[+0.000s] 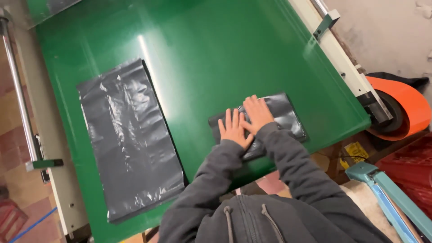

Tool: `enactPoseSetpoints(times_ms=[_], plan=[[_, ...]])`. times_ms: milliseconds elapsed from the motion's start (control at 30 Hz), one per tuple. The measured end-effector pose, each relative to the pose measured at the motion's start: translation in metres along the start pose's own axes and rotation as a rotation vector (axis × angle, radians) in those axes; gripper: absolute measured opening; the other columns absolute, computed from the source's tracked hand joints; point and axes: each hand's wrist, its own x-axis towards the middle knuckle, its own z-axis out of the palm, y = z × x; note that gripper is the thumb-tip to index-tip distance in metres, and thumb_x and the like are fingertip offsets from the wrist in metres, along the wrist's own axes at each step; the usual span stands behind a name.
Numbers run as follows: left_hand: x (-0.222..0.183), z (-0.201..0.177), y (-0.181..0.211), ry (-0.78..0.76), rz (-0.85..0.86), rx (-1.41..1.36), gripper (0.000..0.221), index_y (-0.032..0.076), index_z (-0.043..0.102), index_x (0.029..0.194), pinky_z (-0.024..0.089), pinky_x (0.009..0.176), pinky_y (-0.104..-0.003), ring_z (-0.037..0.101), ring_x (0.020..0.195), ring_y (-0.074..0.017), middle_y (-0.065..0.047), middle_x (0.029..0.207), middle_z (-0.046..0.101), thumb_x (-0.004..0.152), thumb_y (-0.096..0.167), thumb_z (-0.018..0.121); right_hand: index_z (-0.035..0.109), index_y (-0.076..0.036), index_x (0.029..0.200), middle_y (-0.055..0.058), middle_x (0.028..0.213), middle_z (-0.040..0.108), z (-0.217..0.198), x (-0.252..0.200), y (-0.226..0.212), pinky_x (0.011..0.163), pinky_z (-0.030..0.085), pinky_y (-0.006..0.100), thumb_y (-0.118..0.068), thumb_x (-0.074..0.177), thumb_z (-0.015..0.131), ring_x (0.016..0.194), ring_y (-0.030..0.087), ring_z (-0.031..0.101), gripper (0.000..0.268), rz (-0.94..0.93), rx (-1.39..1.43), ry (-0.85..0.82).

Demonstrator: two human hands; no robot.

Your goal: Folding plastic garbage bags and placing them into individual retail packages.

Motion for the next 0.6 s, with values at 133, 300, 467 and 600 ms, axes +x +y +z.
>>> enactPoseSetpoints(times_ms=[133, 300, 467, 600], plan=[[-0.05, -0.082, -0.02, -0.219, 0.064, -0.196, 0.114, -0.001, 0.034, 0.154, 0.013, 0.113, -0.072, 0.013, 0.155, -0.0409, -0.021, 0.166, 0.024, 0.071, 0.07, 0.068, 0.047, 0.004, 0.148, 0.023, 0.157, 0.044, -0.044, -0.038, 0.031, 0.127, 0.025, 0.048, -0.045, 0.087, 0.07, 0.152, 0.038, 0.033, 0.082, 0.135, -0.197, -0.044], [-0.093, -0.054, -0.037, -0.206, 0.296, -0.146, 0.065, 0.004, 0.058, 0.132, 0.039, 0.105, -0.057, 0.048, 0.135, -0.0359, -0.015, 0.141, 0.056, 0.087, 0.05, 0.065, 0.054, 0.001, 0.131, 0.021, 0.145, 0.049, -0.072, -0.085, -0.064, 0.12, 0.032, 0.051, -0.034, 0.072, 0.077, 0.143, 0.039, 0.04, 0.073, -0.002, -0.039, -0.215], [-0.028, -0.069, -0.014, -0.581, 0.472, -0.514, 0.031, 0.01, 0.077, 0.1, 0.054, 0.08, -0.048, 0.069, 0.091, -0.0348, -0.013, 0.096, 0.074, 0.097, 0.036, 0.061, 0.063, -0.004, 0.128, 0.019, 0.143, 0.058, 0.001, -0.166, -0.043, 0.115, 0.039, 0.051, -0.013, 0.068, 0.077, 0.139, 0.038, 0.049, 0.062, -0.234, 0.176, -0.081], [0.031, 0.044, -0.037, -0.723, 0.276, -1.07, 0.047, 0.01, 0.076, 0.088, 0.053, 0.073, -0.043, 0.071, 0.083, -0.0306, -0.011, 0.084, 0.076, 0.096, 0.047, 0.048, 0.07, -0.004, 0.121, 0.014, 0.123, 0.074, 0.035, -0.207, 0.031, 0.107, 0.047, 0.048, -0.005, 0.077, 0.071, 0.122, 0.031, 0.065, 0.045, 0.066, 0.603, 0.0]])
